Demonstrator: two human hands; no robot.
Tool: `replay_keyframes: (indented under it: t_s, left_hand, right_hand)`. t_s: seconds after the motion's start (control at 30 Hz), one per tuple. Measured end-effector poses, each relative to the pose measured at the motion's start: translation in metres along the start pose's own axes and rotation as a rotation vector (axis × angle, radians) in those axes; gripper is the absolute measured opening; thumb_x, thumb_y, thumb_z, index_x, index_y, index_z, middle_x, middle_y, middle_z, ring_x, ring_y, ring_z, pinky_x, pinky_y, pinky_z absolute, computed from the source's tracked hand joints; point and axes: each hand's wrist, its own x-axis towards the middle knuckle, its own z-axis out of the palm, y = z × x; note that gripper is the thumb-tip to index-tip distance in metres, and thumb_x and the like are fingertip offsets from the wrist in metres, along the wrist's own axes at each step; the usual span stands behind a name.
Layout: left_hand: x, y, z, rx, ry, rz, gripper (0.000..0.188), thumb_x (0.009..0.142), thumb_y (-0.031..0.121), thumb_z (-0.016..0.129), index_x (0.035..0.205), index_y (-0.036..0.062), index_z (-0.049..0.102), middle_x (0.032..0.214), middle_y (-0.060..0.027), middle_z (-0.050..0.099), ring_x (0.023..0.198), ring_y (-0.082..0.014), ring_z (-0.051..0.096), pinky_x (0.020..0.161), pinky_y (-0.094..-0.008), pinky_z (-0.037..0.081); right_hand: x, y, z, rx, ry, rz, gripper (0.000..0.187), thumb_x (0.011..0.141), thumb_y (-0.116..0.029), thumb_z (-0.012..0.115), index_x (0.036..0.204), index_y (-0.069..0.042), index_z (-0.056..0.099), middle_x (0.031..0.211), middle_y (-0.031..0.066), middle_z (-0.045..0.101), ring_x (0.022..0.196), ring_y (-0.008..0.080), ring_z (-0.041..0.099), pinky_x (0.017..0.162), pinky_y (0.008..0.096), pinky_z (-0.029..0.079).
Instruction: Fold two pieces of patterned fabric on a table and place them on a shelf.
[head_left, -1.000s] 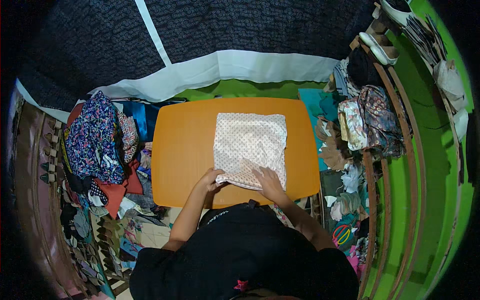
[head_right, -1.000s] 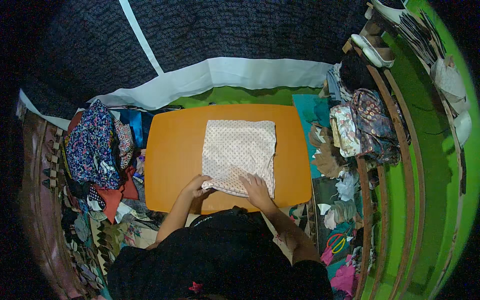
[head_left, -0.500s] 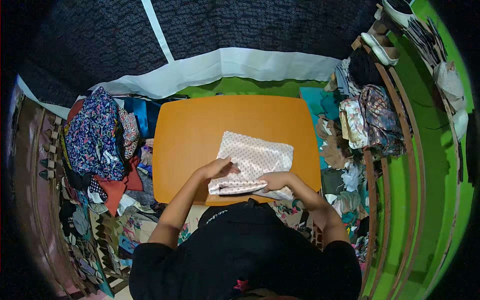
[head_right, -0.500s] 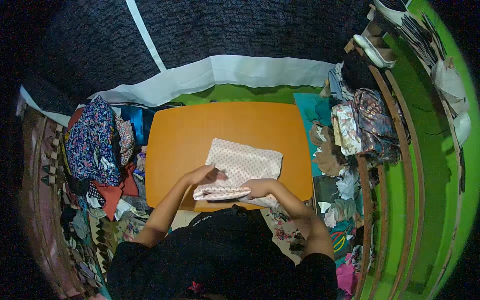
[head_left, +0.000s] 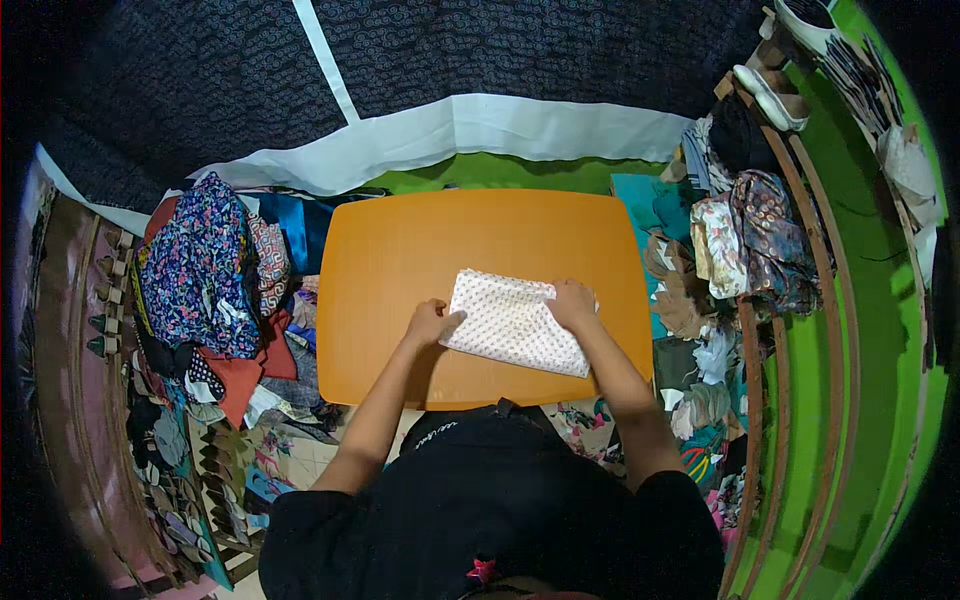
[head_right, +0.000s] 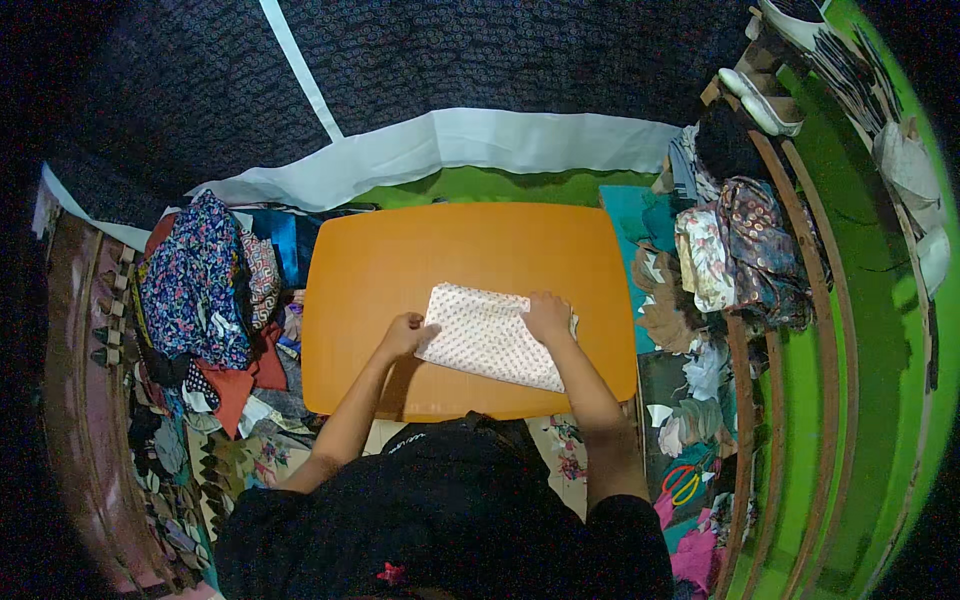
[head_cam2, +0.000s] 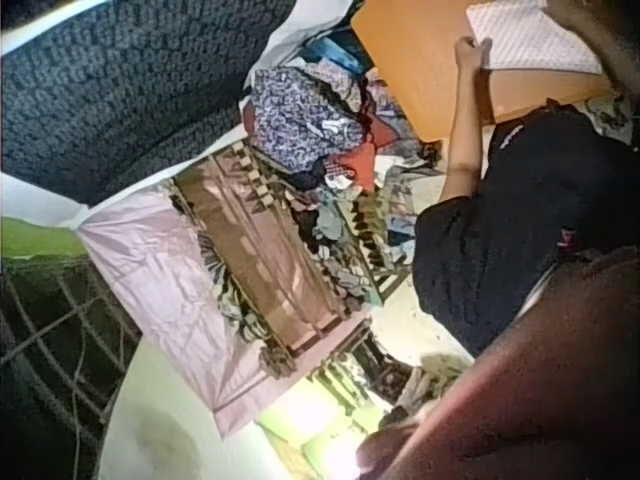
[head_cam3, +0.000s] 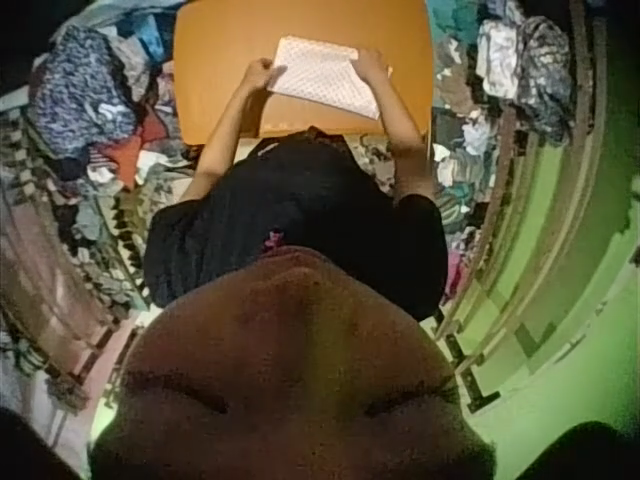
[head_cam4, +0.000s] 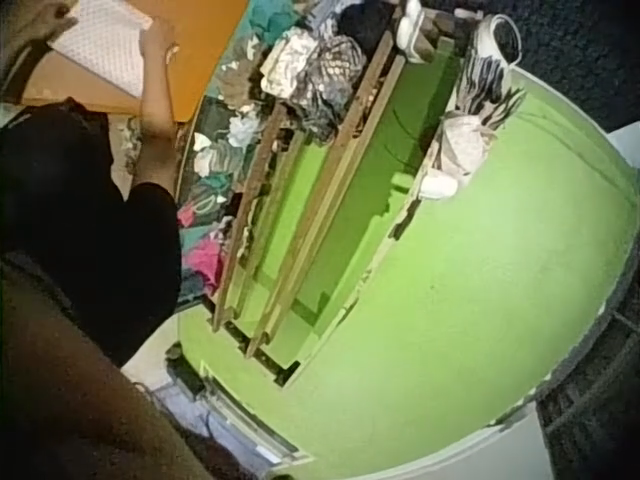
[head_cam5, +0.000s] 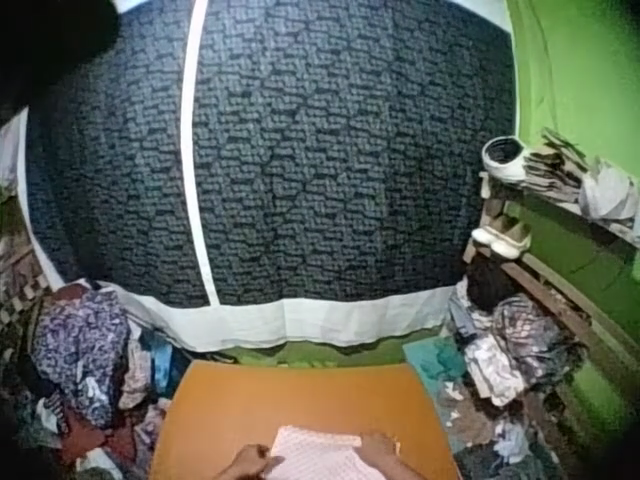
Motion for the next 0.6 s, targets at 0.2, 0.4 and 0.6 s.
replay_keyframes:
  t_s: [0.2,0.4,0.6]
  left_hand:
    - [-0.011,0.010,0.018,0.047,0.003,-0.138,0.041,0.063,0.025,0.067,0.086,-0.0070,0.056,0.075,-0.0133,0.060,0.065,-0.0157,0.057,0.059,-0.0271,0.046]
    - [-0.019,0.039,0.030,-0.324,-0.223,-0.117,0.031,0.069,0.013,0.059,0.095,-0.0032,0.056,0.084,-0.0071,0.059,0.073,-0.0136,0.055,0.065,-0.0264,0.044]
    - [-0.021,0.062,0.033,-0.399,-0.441,0.012,0.034,0.071,0.011,0.056,0.102,0.0007,0.052,0.086,-0.0020,0.054,0.077,-0.0110,0.048,0.070,-0.0242,0.039]
  right_hand:
    - [-0.058,-0.046,0.007,-0.030,0.422,-0.128,0.058,0.071,-0.032,0.056,0.120,-0.008,0.036,0.128,0.0186,0.027,0.120,0.0323,0.022,0.092,0.0580,0.016]
    - [-0.072,-0.040,0.070,0.134,0.307,-0.282,0.062,0.074,-0.035,0.053,0.127,-0.015,0.029,0.134,0.0119,0.019,0.123,0.0343,0.015,0.095,0.0556,0.010]
    - [-0.066,-0.032,0.062,0.364,0.383,-0.234,0.068,0.070,-0.032,0.059,0.126,-0.010,0.027,0.130,0.0164,0.022,0.120,0.0353,0.019,0.096,0.0499,0.015]
